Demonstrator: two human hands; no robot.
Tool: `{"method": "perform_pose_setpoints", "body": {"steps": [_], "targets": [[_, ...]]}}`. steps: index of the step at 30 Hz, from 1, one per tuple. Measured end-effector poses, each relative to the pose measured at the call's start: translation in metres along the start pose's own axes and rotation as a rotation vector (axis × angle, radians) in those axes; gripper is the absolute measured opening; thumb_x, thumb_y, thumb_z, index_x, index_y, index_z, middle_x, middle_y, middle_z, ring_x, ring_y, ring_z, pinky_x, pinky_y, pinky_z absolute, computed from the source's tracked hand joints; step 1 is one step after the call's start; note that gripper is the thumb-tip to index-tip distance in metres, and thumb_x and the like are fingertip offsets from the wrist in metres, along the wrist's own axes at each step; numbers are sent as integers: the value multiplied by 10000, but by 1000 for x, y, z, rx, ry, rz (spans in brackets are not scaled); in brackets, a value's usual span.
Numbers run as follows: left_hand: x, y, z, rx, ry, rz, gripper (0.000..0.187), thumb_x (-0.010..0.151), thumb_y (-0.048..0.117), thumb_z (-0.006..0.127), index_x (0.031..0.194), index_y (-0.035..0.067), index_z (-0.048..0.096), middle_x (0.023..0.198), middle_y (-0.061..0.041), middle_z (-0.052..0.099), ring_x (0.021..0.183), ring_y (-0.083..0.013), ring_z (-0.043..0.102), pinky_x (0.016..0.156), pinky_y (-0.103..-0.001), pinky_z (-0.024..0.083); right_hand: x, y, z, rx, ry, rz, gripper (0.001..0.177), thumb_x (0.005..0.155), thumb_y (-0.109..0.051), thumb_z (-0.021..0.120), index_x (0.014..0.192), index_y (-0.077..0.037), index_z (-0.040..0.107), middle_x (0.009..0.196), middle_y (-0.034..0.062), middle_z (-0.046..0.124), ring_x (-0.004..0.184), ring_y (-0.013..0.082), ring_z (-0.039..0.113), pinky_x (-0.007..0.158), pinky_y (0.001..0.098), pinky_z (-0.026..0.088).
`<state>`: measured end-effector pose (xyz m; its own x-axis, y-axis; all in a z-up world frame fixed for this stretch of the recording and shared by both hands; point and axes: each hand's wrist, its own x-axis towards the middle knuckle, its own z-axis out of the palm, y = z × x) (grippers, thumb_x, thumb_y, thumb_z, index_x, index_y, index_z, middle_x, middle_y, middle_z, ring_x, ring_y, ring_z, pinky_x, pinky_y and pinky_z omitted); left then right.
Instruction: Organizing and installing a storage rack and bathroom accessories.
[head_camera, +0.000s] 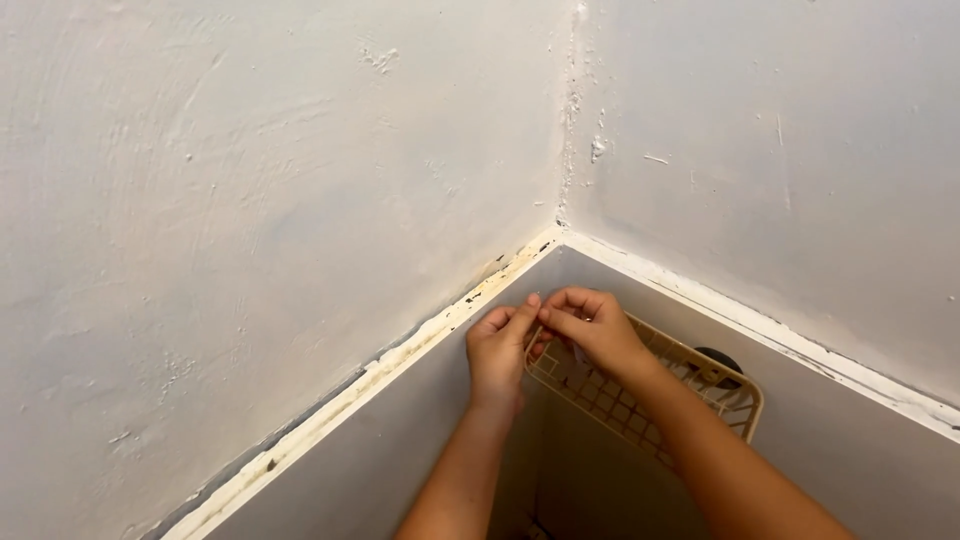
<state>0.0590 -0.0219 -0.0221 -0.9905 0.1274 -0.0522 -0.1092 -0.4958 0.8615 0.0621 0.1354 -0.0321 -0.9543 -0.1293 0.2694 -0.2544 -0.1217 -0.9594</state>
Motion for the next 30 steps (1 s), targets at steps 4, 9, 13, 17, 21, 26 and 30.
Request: {"method": "perform_pose_setpoints", "body": {"steps": [4, 9, 13, 17, 21, 26, 30], "targets": [[0, 0, -3, 21, -14, -9, 251, 892, 225, 788, 783, 22, 689, 711, -77, 695, 588, -131, 604, 533, -260, 451, -2, -6, 3, -31, 3, 12, 136, 962, -99, 661, 958, 34, 692, 825, 103, 724, 741, 192, 734, 655, 291, 544], [1, -3, -7, 15, -47, -1, 235, 900, 208, 779, 821, 14, 672, 755, -75, 711, 631, -134, 661, 542, -256, 488, -5, -8, 5, -31, -17, 38, 152, 969, -126, 653, 948, 22, 681, 811, 99, 722, 725, 186, 749, 615, 269, 544], [-7, 9, -2, 33, -24, -37, 127, 869, 183, 733, 894, 59, 720, 794, -50, 724, 633, -132, 672, 529, -256, 499, -7, -15, 9, -48, -15, 86, 175, 974, -151, 641, 964, 19, 679, 813, 99, 726, 717, 189, 756, 586, 255, 523], [-3, 4, -4, 104, 6, -57, 178, 915, 213, 723, 883, 39, 707, 791, -56, 711, 633, -127, 667, 525, -249, 498, -6, -15, 10, -88, -6, 130, 186, 973, -163, 634, 971, 18, 677, 811, 107, 734, 713, 194, 752, 576, 267, 506], [2, -2, -9, 76, -10, -56, 234, 931, 215, 726, 848, 1, 679, 757, -69, 694, 614, -129, 650, 518, -259, 496, -6, -16, 10, -62, -28, 94, 163, 964, -131, 647, 950, 28, 678, 810, 116, 729, 723, 214, 759, 652, 306, 577], [-9, 15, -5, 17, -14, -126, 181, 884, 186, 749, 856, 18, 689, 748, -48, 703, 603, -123, 644, 514, -250, 480, -7, -17, 9, -60, -33, 95, 155, 958, -105, 659, 915, 43, 673, 804, 130, 724, 721, 229, 756, 663, 332, 585], [-9, 12, -8, 8, -53, -116, 194, 865, 174, 782, 842, 6, 689, 711, -63, 670, 541, -135, 584, 475, -255, 432, -6, -8, 5, -36, -43, 101, 152, 958, -92, 654, 900, 47, 664, 809, 133, 727, 722, 235, 757, 661, 330, 576]]}}
